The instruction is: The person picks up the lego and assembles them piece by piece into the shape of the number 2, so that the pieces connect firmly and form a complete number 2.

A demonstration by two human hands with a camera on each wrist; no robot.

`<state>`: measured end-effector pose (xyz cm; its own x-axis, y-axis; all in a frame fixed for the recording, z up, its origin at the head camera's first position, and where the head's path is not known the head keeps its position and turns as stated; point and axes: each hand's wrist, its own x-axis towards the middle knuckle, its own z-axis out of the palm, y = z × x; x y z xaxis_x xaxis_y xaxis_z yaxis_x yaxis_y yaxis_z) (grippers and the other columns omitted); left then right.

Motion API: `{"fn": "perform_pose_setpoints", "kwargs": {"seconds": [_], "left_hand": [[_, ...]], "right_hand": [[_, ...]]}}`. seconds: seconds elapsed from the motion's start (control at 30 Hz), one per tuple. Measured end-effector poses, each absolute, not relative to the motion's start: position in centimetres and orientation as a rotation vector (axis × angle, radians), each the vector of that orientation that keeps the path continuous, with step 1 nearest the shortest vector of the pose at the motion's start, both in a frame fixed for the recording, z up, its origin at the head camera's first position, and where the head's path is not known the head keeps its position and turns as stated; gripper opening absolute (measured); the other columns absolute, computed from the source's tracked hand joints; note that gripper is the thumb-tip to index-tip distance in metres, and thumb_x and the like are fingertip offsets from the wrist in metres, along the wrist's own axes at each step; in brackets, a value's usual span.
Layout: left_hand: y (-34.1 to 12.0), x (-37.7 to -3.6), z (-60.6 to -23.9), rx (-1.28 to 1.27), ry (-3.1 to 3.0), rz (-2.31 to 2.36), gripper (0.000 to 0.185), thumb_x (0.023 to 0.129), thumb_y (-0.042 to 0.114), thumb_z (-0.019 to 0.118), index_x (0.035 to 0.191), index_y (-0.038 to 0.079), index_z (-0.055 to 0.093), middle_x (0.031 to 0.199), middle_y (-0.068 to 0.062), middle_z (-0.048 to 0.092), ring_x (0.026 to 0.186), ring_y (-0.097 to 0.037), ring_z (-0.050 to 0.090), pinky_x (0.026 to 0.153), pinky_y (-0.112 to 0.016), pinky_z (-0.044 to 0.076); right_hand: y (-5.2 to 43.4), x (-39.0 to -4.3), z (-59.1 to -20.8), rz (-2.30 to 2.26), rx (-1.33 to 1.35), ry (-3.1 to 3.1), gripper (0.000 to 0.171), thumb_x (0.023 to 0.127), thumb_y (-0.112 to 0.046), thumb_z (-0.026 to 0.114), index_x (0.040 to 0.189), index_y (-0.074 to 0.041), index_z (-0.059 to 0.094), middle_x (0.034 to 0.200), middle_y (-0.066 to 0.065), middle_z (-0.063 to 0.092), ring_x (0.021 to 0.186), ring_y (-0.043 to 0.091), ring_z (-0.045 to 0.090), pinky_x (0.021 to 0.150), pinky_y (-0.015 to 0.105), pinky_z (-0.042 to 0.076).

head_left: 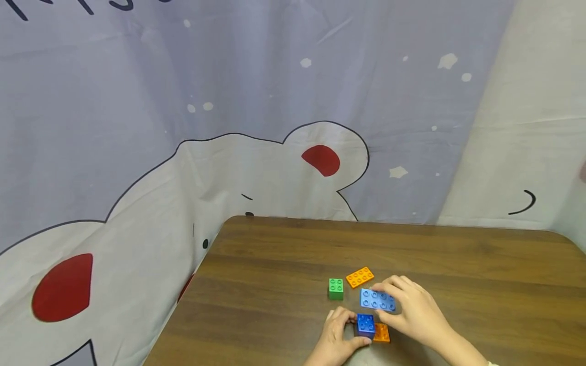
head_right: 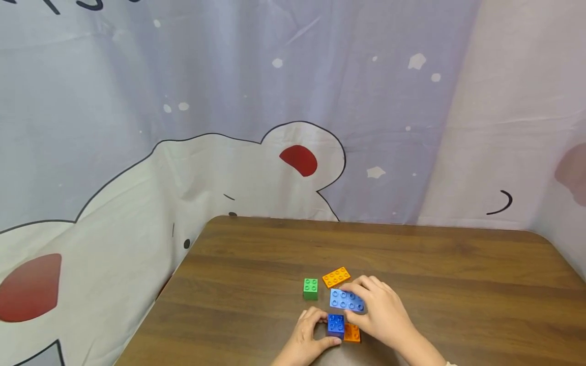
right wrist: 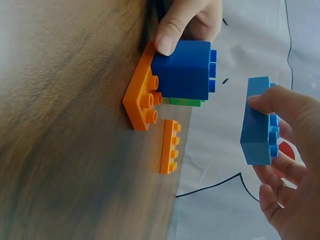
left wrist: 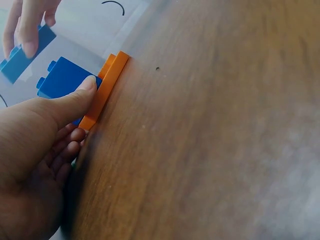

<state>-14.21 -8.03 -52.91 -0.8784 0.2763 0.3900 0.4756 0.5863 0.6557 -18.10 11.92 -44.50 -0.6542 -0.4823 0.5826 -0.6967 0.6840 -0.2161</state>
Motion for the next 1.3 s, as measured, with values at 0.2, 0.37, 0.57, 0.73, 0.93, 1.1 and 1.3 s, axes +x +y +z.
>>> {"fn": "perform_pose_setpoints", "kwargs": {"seconds": [0.2, 0.37, 0.57, 0.73, 0.93, 1.1, 1.3], "left_hand": [[-8.1, -14.1, -53.0, -0.617, -2.543, -1.187, 0.032, 0.077, 0.029, 0.076, 0.097, 0.01, 0.061, 0.094, 0.003, 0.056, 0.09, -0.007, 0.046, 0.076, -0.018, 0.042], [-8.2, -14.1, -53.1, -0.639, -2.492, -1.163, 0.031, 0.075, 0.027, 0.077, 0.097, 0.01, 0.061, 0.094, 0.002, 0.058, 0.088, -0.008, 0.047, 0.075, -0.018, 0.042], [-8.0, -14.1, -53.2, -0.624, -2.507, -1.167, 0.031, 0.075, 0.027, 0.076, 0.097, 0.01, 0.061, 0.094, 0.003, 0.057, 0.088, -0.008, 0.047, 0.075, -0.016, 0.041], [-8.0, -14.0, -53.0, -0.603, -2.535, -1.196, 0.032, 0.076, 0.027, 0.076, 0.098, 0.011, 0.06, 0.095, 0.002, 0.057, 0.088, -0.007, 0.045, 0.075, -0.017, 0.041], [-7.9, -14.0, -53.0, -0.575, -2.546, -1.219, 0.032, 0.075, 0.027, 0.077, 0.097, 0.012, 0.06, 0.096, 0.004, 0.057, 0.09, -0.007, 0.045, 0.076, -0.018, 0.041], [-7.7, -14.2, -53.1, -0.573, -2.537, -1.201, 0.032, 0.074, 0.027, 0.077, 0.097, 0.012, 0.06, 0.095, 0.004, 0.057, 0.09, -0.006, 0.045, 0.076, -0.017, 0.041], [-7.9, -14.3, -53.1, -0.619, -2.508, -1.165, 0.033, 0.073, 0.027, 0.078, 0.097, 0.011, 0.061, 0.094, 0.003, 0.058, 0.088, -0.006, 0.045, 0.075, -0.016, 0.041]], "right_hand": [[12.4, -17.3, -45.0, 0.565, 0.976, -2.368, 0.042, 0.059, -0.031, 0.084, 0.097, -0.025, 0.067, 0.091, -0.02, 0.056, 0.079, 0.0, 0.05, 0.062, 0.026, 0.047], [12.5, -17.0, -45.6, 0.567, 1.038, -2.353, 0.041, 0.06, -0.031, 0.083, 0.098, -0.026, 0.067, 0.092, -0.02, 0.055, 0.081, 0.001, 0.051, 0.065, 0.03, 0.048], [12.4, -16.5, -46.1, 0.584, 1.048, -2.398, 0.04, 0.061, -0.033, 0.082, 0.098, -0.03, 0.065, 0.091, -0.022, 0.054, 0.08, 0.0, 0.05, 0.064, 0.03, 0.047], [12.3, -16.3, -46.4, 0.624, 1.043, -2.449, 0.039, 0.062, -0.035, 0.082, 0.097, -0.03, 0.066, 0.09, -0.023, 0.053, 0.078, -0.002, 0.048, 0.06, 0.025, 0.045], [12.1, -16.5, -46.5, 0.646, 1.05, -2.47, 0.038, 0.062, -0.033, 0.082, 0.097, -0.028, 0.067, 0.089, -0.022, 0.053, 0.076, -0.003, 0.045, 0.058, 0.022, 0.042], [12.0, -16.8, -46.5, 0.666, 1.046, -2.473, 0.037, 0.06, -0.032, 0.082, 0.095, -0.026, 0.069, 0.086, -0.022, 0.052, 0.075, -0.003, 0.045, 0.056, 0.02, 0.041], [12.0, -17.2, -45.9, 0.698, 1.057, -2.571, 0.034, 0.062, -0.03, 0.081, 0.094, -0.027, 0.07, 0.081, -0.022, 0.047, 0.071, -0.003, 0.042, 0.055, 0.018, 0.037]]}}
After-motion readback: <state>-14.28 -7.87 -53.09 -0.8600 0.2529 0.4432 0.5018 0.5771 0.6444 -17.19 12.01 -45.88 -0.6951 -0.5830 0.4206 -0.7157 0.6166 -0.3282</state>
